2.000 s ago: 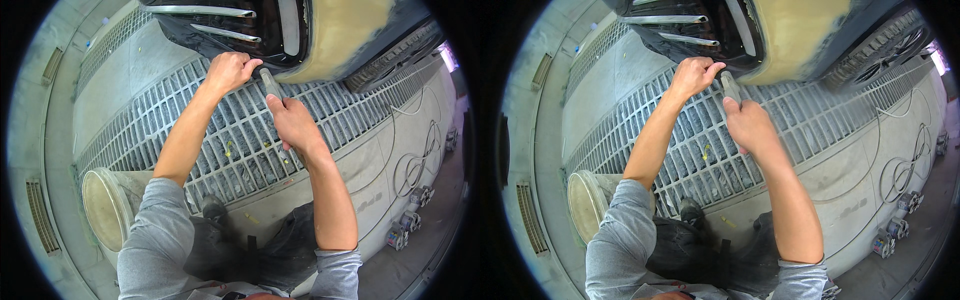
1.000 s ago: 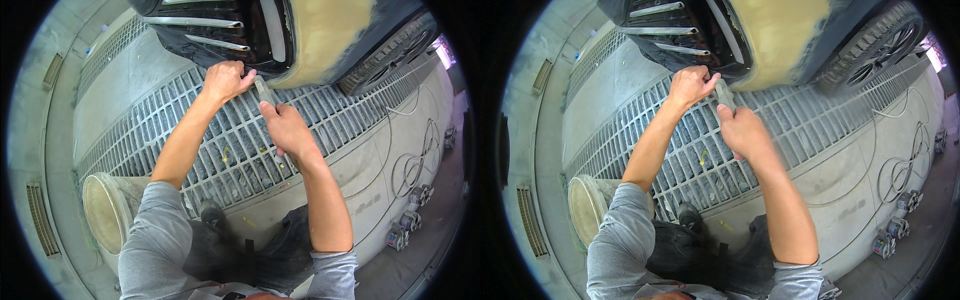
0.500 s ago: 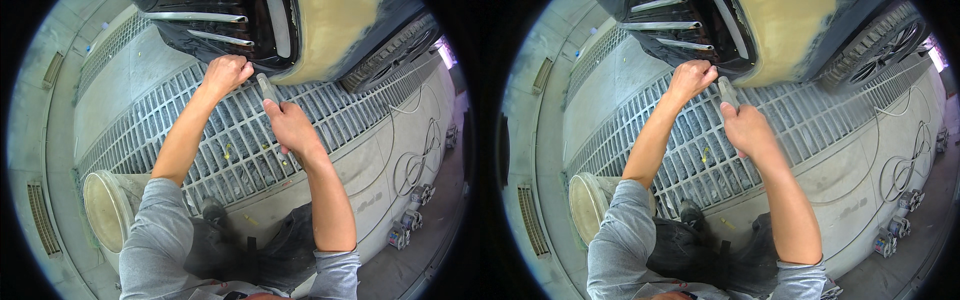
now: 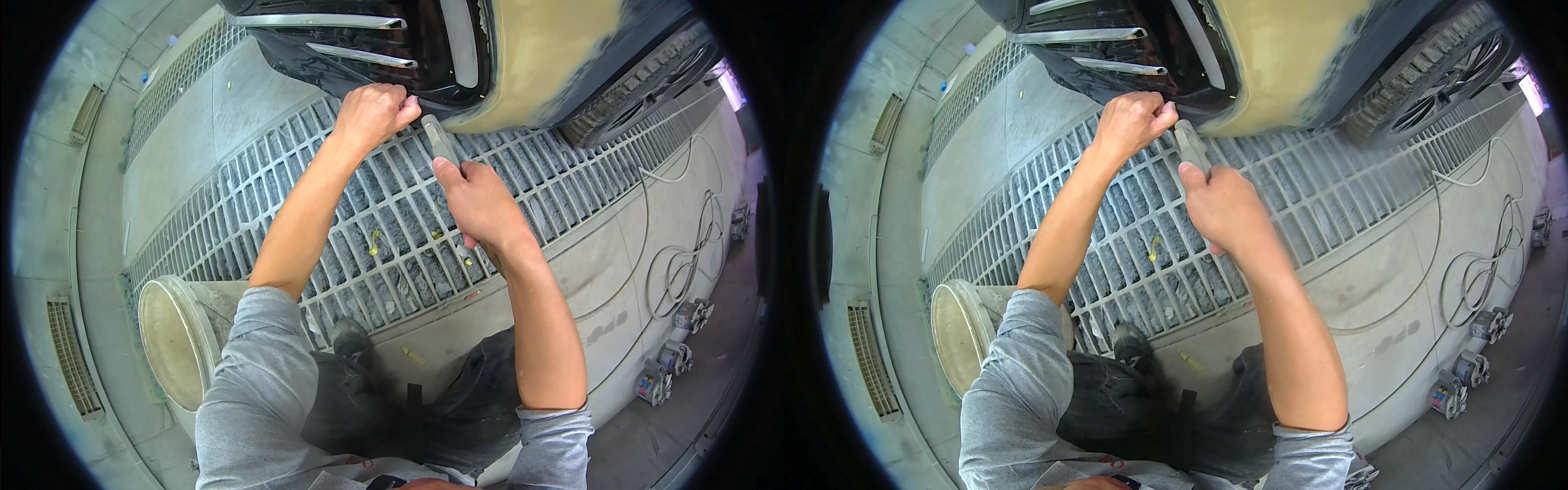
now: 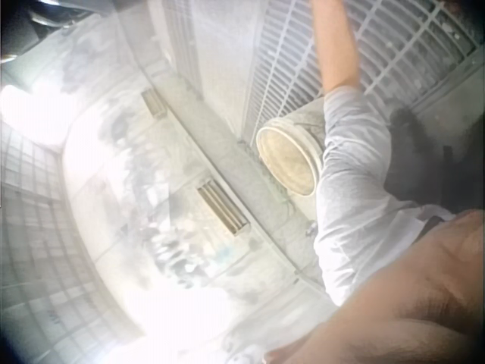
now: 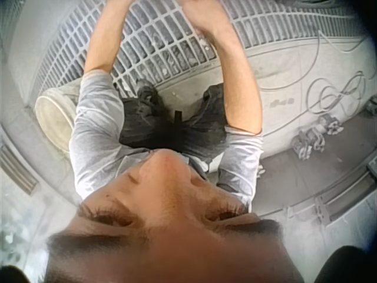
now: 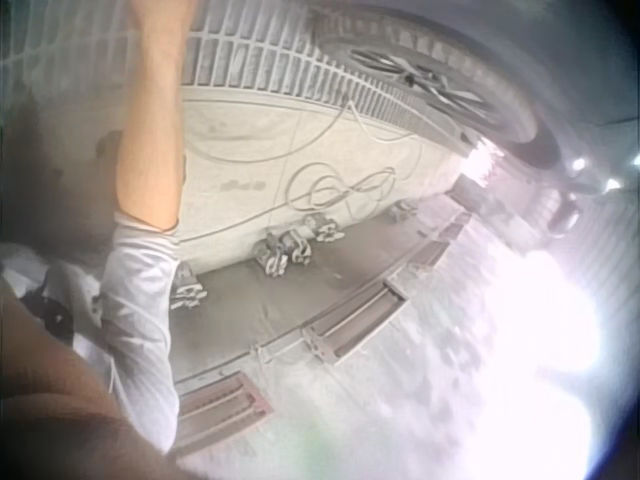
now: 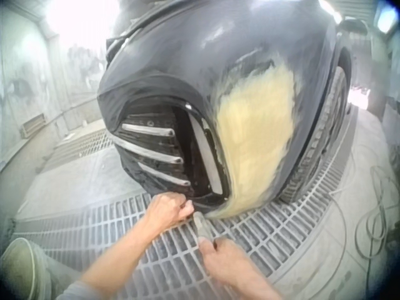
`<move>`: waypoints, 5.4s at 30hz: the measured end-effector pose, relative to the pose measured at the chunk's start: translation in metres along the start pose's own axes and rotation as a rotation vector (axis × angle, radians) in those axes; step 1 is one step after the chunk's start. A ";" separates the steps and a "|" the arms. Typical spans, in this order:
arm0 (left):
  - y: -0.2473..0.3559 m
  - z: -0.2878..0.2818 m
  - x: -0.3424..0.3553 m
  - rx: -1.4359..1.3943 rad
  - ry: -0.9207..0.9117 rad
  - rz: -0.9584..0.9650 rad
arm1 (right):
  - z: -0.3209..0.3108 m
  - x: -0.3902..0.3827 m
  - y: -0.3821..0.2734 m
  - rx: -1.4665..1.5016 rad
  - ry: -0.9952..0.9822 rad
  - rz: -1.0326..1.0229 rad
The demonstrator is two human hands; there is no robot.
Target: The person uses a metal scraper to remove yellow filler from the front bumper of a black car. They then retrieve a roll of yellow tape and a newspaper, unfold the paper, and tape it to the hood of the car.
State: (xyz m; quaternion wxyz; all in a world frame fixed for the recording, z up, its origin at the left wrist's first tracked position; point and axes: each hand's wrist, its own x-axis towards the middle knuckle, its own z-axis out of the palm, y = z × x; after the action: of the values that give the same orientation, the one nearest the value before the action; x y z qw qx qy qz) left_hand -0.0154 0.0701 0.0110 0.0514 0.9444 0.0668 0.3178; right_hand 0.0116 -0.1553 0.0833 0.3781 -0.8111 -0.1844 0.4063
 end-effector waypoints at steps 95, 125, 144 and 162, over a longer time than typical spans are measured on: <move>-0.014 -0.012 -0.008 -0.224 0.083 -0.055 | 0.012 0.008 -0.009 0.064 0.039 -0.081; -0.033 -0.025 0.002 -0.134 -0.106 -0.224 | 0.012 0.000 -0.002 -0.040 0.008 -0.053; -0.004 -0.040 0.005 0.005 -0.434 -0.350 | -0.010 -0.014 0.002 0.068 0.078 -0.040; 0.076 -0.015 0.033 -0.561 -0.154 -0.371 | -0.041 -0.046 0.013 0.123 0.167 -0.043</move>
State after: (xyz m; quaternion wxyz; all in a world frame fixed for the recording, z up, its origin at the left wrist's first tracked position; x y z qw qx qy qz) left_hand 0.0088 0.0010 0.0537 0.3711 0.8863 0.1435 0.2368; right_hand 0.0163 -0.2107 0.1133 0.4497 -0.8134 -0.1442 0.3395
